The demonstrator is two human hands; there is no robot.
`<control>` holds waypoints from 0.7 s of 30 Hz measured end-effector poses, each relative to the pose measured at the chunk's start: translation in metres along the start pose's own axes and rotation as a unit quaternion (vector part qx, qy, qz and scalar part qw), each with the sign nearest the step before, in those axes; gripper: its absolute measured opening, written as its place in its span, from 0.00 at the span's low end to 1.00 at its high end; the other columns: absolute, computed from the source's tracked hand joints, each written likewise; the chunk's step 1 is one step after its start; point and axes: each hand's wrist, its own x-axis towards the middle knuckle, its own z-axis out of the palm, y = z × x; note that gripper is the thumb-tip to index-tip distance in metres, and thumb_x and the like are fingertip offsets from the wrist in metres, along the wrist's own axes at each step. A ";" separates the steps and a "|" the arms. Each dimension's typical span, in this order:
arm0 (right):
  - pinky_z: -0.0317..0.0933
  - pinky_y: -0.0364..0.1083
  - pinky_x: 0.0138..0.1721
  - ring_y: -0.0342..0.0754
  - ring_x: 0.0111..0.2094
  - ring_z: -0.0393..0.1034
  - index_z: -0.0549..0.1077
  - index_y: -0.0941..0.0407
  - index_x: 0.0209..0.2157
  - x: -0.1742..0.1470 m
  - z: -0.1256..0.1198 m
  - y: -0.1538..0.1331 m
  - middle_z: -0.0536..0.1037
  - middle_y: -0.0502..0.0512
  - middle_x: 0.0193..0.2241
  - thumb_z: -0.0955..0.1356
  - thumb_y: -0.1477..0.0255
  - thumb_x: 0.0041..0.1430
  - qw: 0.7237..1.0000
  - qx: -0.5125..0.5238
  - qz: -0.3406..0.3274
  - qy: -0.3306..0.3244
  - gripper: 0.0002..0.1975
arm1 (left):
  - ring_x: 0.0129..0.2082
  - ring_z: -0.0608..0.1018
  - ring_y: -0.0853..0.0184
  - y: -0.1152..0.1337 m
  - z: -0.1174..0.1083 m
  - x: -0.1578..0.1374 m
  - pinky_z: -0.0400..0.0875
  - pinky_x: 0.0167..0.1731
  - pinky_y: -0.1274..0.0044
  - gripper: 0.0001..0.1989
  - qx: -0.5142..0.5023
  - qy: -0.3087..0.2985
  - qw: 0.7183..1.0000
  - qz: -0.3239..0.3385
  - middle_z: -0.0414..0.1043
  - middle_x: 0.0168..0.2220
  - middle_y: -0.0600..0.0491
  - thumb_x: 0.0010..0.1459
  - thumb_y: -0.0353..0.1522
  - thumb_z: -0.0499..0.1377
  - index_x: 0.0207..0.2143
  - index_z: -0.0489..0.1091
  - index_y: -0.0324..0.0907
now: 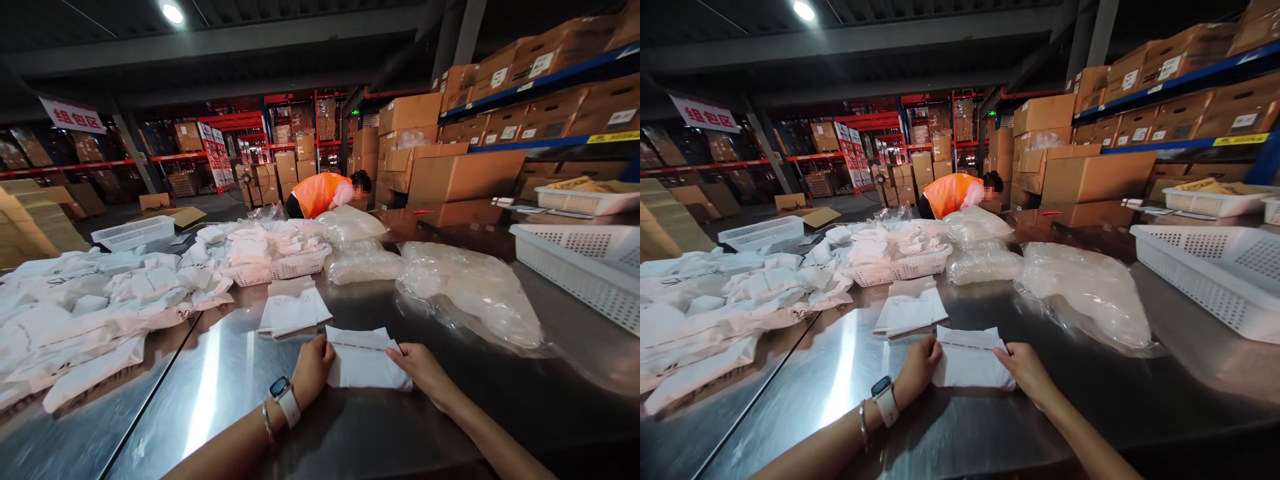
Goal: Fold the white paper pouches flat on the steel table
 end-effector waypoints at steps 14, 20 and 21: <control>0.52 0.43 0.22 0.45 0.22 0.60 0.67 0.58 0.22 0.004 0.002 0.006 0.68 0.52 0.20 0.64 0.44 0.40 0.999 0.050 0.004 -0.021 0.27 | 0.63 0.60 0.51 0.047 0.006 -0.001 0.56 0.58 0.48 0.26 0.275 -0.058 0.906 0.315 0.57 0.63 0.45 0.64 0.47 0.50 0.60 0.60 0.46; 0.48 0.43 0.14 0.42 0.11 0.55 0.61 0.54 0.20 -0.005 -0.003 -0.004 0.64 0.48 0.13 0.65 0.39 0.38 0.995 0.095 0.034 0.018 0.30 | 0.66 0.52 0.52 0.018 0.010 0.010 0.57 0.57 0.48 0.30 0.239 -0.122 0.926 0.266 0.45 0.68 0.46 0.66 0.46 0.45 0.67 0.46 0.47; 0.49 0.43 0.14 0.43 0.11 0.56 0.62 0.54 0.20 -0.008 -0.004 -0.005 0.65 0.48 0.13 0.64 0.39 0.40 0.994 0.086 0.010 0.059 0.30 | 0.66 0.52 0.52 0.017 0.009 0.010 0.55 0.58 0.47 0.30 0.238 -0.123 0.927 0.262 0.44 0.68 0.46 0.66 0.45 0.46 0.67 0.45 0.47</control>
